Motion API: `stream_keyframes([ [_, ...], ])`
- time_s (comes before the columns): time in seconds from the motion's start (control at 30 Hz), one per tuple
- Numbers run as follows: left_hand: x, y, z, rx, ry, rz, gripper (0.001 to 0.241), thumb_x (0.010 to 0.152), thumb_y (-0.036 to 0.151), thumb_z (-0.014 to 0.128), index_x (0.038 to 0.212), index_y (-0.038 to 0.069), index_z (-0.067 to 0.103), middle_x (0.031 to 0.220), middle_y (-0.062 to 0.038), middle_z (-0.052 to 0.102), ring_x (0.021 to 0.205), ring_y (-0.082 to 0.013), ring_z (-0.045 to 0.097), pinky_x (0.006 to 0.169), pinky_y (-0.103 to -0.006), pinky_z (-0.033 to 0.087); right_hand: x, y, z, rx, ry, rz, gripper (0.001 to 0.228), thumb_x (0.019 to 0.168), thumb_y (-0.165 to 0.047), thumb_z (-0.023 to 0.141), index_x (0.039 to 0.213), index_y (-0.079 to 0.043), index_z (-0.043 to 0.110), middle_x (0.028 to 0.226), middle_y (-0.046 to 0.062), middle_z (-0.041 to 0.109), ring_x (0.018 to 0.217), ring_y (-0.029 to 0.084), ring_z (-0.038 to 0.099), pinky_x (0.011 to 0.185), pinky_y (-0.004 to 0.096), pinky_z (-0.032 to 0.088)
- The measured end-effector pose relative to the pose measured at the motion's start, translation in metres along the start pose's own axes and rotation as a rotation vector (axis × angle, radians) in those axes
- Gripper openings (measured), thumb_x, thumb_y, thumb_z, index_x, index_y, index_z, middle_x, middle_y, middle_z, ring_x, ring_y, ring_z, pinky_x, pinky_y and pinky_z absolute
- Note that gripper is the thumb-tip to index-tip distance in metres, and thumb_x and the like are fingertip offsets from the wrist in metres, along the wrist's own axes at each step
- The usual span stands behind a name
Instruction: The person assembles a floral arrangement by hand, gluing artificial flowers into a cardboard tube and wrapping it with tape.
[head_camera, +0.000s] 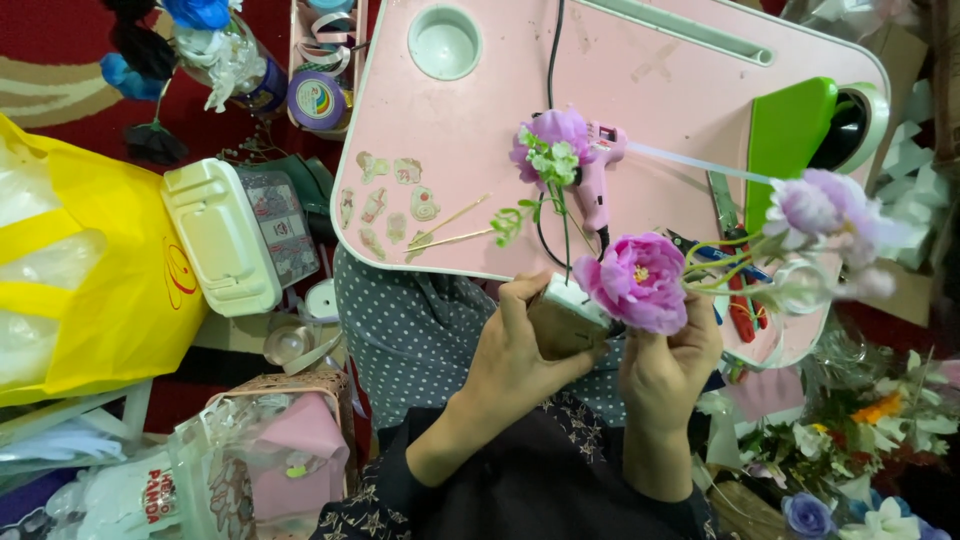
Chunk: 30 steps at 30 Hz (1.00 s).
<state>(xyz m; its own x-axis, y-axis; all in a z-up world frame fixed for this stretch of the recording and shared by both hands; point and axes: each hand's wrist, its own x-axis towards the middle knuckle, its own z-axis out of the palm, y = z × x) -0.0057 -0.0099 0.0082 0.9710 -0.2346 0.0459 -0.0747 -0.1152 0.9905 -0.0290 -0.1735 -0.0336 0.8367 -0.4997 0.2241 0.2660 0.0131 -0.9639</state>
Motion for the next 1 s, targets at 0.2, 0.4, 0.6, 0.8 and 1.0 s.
stream_keyframes([
  [0.2, -0.003, -0.005, 0.005, 0.018, 0.015, -0.051, 0.079, 0.068, 0.019, 0.087, 0.126, 0.0, 0.038, 0.121, -0.034, 0.058, 0.112, -0.0585, 0.059, 0.092, -0.0625, 0.049, 0.002, -0.001, 0.007, 0.093, 0.004, 0.073, 0.016, 0.094, -0.002, 0.064, 0.11, 0.001, 0.059, 0.097, 0.017, 0.066, 0.098, 0.026, 0.067, 0.095, 0.044, 0.056],
  [0.4, -0.001, -0.001, 0.005, 0.038, 0.015, -0.073, 0.078, 0.068, 0.018, 0.087, 0.125, 0.0, 0.036, 0.123, -0.037, 0.056, 0.113, -0.0596, 0.058, 0.091, -0.0636, 0.048, 0.005, -0.007, 0.018, 0.077, 0.019, 0.1, 0.018, 0.095, -0.004, 0.066, 0.111, 0.002, 0.062, 0.099, 0.015, 0.067, 0.099, 0.024, 0.068, 0.096, 0.045, 0.057],
  [0.6, -0.003, -0.005, 0.006, 0.077, 0.018, -0.068, 0.078, 0.068, 0.016, 0.088, 0.126, 0.001, 0.037, 0.124, -0.035, 0.057, 0.112, -0.0576, 0.06, 0.091, -0.0617, 0.049, 0.001, -0.013, 0.026, 0.045, -0.015, 0.087, 0.022, 0.097, -0.013, 0.063, 0.115, -0.001, 0.064, 0.099, 0.016, 0.067, 0.099, 0.027, 0.067, 0.098, 0.045, 0.054],
  [0.8, -0.003, -0.004, 0.006, 0.102, 0.034, -0.085, 0.077, 0.068, 0.015, 0.087, 0.125, 0.001, 0.037, 0.127, -0.035, 0.056, 0.112, -0.0582, 0.06, 0.091, -0.0627, 0.05, -0.006, -0.02, 0.038, -0.059, -0.002, 0.096, 0.031, 0.098, -0.024, 0.064, 0.119, -0.002, 0.064, 0.107, 0.012, 0.067, 0.106, 0.017, 0.059, 0.101, 0.041, 0.05],
  [1.0, -0.001, -0.002, 0.006, 0.096, 0.021, -0.102, 0.077, 0.068, 0.014, 0.088, 0.123, 0.0, 0.037, 0.127, -0.037, 0.055, 0.112, -0.0592, 0.059, 0.09, -0.0638, 0.05, -0.013, 0.006, 0.008, -0.032, -0.103, 0.19, 0.017, 0.1, -0.016, 0.059, 0.105, 0.0, 0.064, 0.083, 0.016, 0.064, 0.053, 0.017, 0.063, 0.047, 0.03, 0.061],
])
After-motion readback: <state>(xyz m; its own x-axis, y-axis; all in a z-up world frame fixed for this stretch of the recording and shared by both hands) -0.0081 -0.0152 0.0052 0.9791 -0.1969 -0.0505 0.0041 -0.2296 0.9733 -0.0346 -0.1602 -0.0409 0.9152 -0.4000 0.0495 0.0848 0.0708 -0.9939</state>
